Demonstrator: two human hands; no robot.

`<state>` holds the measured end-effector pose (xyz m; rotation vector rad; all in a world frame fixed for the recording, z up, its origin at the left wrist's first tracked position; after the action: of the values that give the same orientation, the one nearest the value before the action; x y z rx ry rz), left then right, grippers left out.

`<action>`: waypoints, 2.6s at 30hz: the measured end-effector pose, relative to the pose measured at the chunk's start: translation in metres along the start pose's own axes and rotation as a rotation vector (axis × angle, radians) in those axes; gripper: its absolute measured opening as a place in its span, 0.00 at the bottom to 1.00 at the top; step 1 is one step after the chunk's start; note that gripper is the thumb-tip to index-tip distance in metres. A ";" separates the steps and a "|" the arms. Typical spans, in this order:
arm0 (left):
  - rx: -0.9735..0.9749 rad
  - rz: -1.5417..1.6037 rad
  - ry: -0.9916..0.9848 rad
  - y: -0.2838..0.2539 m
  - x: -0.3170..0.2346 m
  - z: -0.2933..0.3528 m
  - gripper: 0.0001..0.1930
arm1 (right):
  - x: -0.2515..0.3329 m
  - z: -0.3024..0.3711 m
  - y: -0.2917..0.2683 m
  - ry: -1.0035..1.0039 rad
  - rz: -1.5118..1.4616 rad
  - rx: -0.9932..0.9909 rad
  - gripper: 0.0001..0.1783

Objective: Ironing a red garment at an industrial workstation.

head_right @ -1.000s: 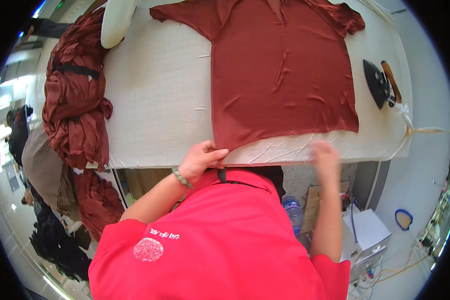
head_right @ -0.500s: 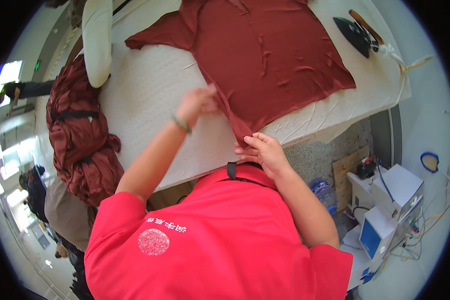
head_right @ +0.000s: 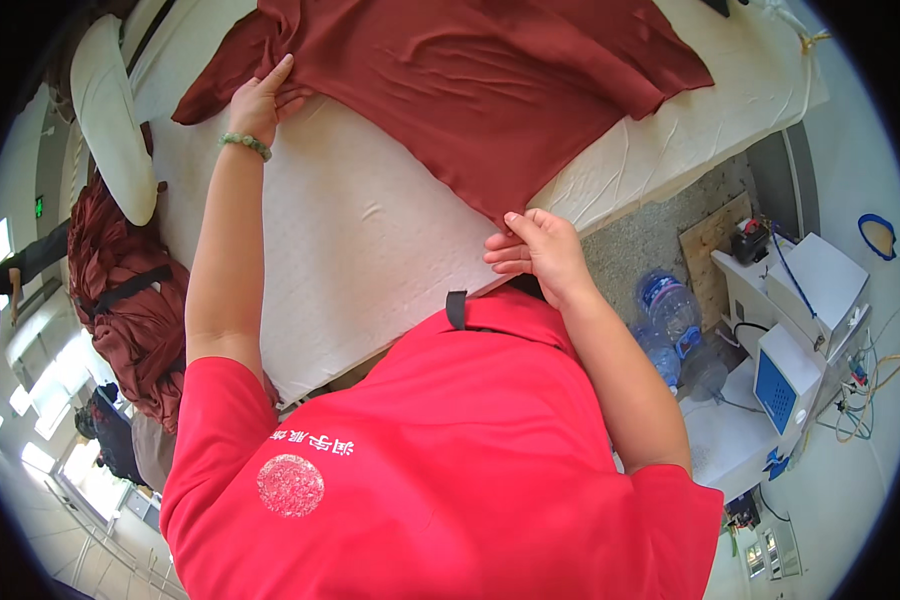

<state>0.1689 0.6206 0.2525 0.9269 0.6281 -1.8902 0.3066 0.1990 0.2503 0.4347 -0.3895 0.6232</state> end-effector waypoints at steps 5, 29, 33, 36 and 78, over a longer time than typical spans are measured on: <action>0.166 -0.057 0.005 -0.001 0.001 -0.002 0.15 | -0.011 0.000 0.002 0.047 0.031 -0.055 0.16; -0.434 -1.109 0.588 -0.003 0.003 0.017 0.26 | 0.033 0.006 0.012 -0.078 1.134 -0.162 0.13; -0.453 -1.097 0.551 -0.008 -0.001 0.018 0.26 | 0.115 0.011 0.071 -0.909 1.421 -0.258 0.17; -0.478 -1.053 0.534 -0.006 -0.001 0.020 0.24 | 0.135 -0.009 0.138 -1.376 1.531 -0.008 0.25; -0.382 -0.843 1.231 0.045 0.009 0.115 0.39 | 0.127 -0.032 0.117 -1.629 1.645 -0.052 0.25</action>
<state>0.1663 0.5117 0.3108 1.6797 2.2973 -1.5188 0.3348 0.3604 0.3151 0.4194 -2.4513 1.7462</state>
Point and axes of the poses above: each hand's wrist, its own z-axis away from the middle knuckle, its own y-axis out of the palm, x = y × z, the point moved 7 cm from there along -z, towards the middle knuckle, and after that the axes turned 1 degree about -y, right-handed, at the moved point
